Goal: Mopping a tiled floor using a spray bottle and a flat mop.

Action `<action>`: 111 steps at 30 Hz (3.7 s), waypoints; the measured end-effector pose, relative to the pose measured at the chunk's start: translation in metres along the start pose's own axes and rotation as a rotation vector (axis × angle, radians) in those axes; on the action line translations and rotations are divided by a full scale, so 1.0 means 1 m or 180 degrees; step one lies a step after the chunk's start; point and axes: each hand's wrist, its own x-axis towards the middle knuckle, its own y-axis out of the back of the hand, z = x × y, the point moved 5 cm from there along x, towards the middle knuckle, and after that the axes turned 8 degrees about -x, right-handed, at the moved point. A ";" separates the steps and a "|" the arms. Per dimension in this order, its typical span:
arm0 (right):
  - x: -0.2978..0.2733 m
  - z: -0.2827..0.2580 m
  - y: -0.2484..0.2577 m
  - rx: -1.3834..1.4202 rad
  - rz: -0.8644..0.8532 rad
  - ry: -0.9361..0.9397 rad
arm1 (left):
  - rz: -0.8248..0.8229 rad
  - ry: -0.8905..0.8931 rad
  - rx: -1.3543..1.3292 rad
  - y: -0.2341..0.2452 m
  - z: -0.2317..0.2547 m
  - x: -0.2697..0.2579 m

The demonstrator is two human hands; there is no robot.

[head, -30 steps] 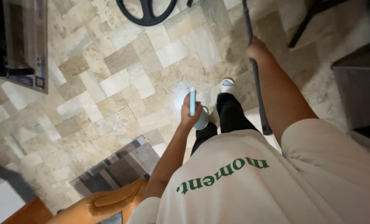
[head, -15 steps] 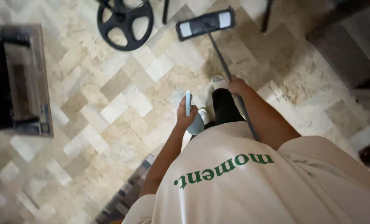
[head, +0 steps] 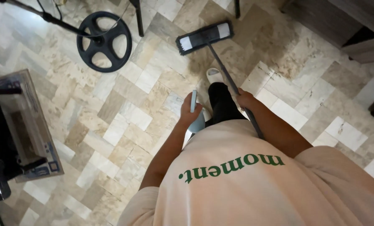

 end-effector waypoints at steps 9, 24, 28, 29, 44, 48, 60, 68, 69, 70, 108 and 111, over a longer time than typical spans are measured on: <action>0.071 -0.084 0.044 -0.0095 -0.0023 0.0273 | -0.0109 0.0648 -0.0022 0.003 0.015 0.044; 0.324 -0.245 0.211 -0.1266 0.0683 0.0682 | 0.0396 0.0320 -0.0065 0.000 0.031 0.198; 0.321 -0.298 0.242 -0.1668 0.0617 0.0882 | 0.0518 0.0308 -0.0164 -0.006 0.062 0.237; 0.326 -0.302 0.249 -0.1236 0.0548 0.0501 | 0.0424 0.0063 -0.0138 -0.009 0.083 0.244; 0.260 -0.184 0.174 -0.1184 0.0496 0.0389 | 0.0196 0.0118 0.0006 -0.008 0.036 0.154; 0.235 -0.107 0.100 -0.1048 0.0525 0.0226 | -0.0141 0.0214 -0.0181 0.000 0.031 0.116; 0.007 0.024 -0.020 -0.0484 0.0314 0.0090 | -0.0479 0.0233 0.0362 0.028 0.014 -0.015; -0.072 0.081 -0.043 -0.0533 0.0385 -0.0113 | -0.0597 0.0187 0.0583 -0.011 0.013 -0.067; -0.086 0.079 -0.041 -0.0583 0.0407 -0.0132 | -0.0620 0.0147 0.0648 -0.016 0.014 -0.070; -0.077 0.093 -0.044 -0.0590 0.0404 -0.0117 | -0.0605 0.0143 0.0652 -0.021 0.010 -0.076; -0.285 0.420 -0.054 -0.1316 0.0146 0.0198 | 0.0164 0.0480 0.0632 -0.197 0.005 -0.337; -0.277 0.438 -0.073 -0.1337 0.0268 0.0117 | 0.0080 0.0520 0.0889 -0.190 -0.009 -0.367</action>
